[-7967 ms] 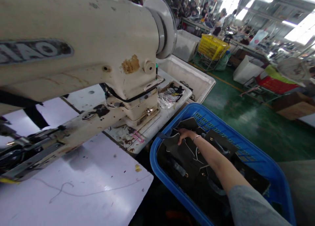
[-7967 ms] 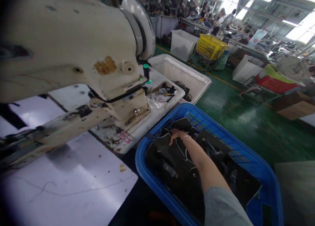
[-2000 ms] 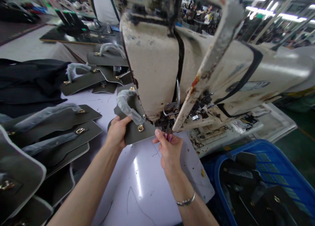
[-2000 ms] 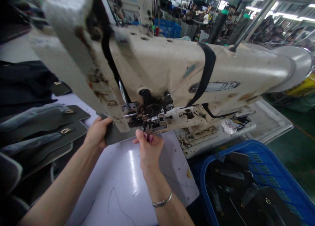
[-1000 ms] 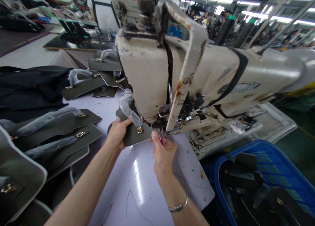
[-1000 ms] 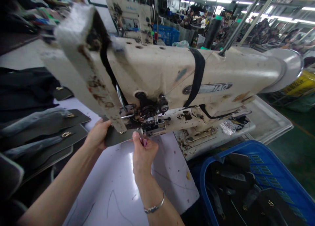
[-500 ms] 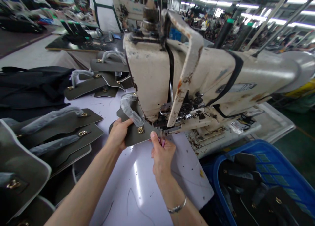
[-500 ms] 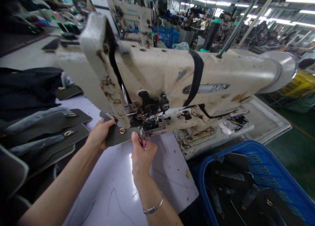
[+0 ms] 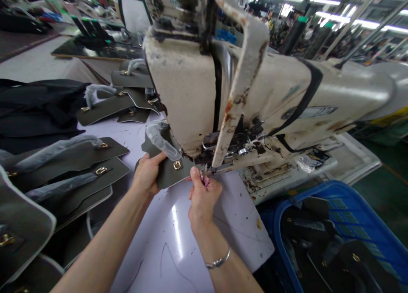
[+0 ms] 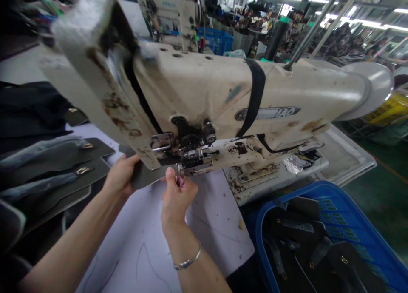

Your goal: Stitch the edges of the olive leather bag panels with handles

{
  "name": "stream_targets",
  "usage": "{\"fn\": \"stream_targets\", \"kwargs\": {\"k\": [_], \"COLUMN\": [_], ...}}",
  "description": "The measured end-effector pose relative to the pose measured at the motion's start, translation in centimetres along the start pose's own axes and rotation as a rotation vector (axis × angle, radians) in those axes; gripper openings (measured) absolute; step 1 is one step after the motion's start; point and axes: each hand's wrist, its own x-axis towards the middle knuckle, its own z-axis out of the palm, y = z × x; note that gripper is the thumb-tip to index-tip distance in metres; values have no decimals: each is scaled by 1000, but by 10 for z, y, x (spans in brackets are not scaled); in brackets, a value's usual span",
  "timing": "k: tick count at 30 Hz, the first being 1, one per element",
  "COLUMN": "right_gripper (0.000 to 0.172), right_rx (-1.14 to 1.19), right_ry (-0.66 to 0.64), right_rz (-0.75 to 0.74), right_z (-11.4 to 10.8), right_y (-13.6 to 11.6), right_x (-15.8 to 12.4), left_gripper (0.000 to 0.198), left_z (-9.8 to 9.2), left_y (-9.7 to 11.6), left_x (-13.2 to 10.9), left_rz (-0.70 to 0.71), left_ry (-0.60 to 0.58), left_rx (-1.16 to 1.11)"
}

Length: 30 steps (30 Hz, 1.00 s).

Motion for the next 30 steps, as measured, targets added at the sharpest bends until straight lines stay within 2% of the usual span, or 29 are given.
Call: {"fn": "stream_targets", "kwargs": {"k": [5,9,13,21,28,30], "right_gripper": [50,54,50,52,46,43], "right_rx": [-1,18,56,69,109,124], "right_ry": [21,39,45,8,19,17], "right_rz": [-10,9,40,39,62,62], "right_z": [1,3,5,3,0,-1], "right_y": [0,-2,-7,-8,-11,-14], "right_x": [-2,-2,-2,-3,-1,-1], "left_gripper": [47,40,35,36,16,17], "left_z": [-4,-7,-9,-8,-15,-18], "left_y": [-9,-14,-15,-14,-20,-24], "left_x": [-2,2,0,-12,-28,-35], "left_rz": [47,50,53,73,90,119], "left_ry": [16,41,95,157,171,198], "left_rx": [-66,-66,-74,-153,-172,-155]}}
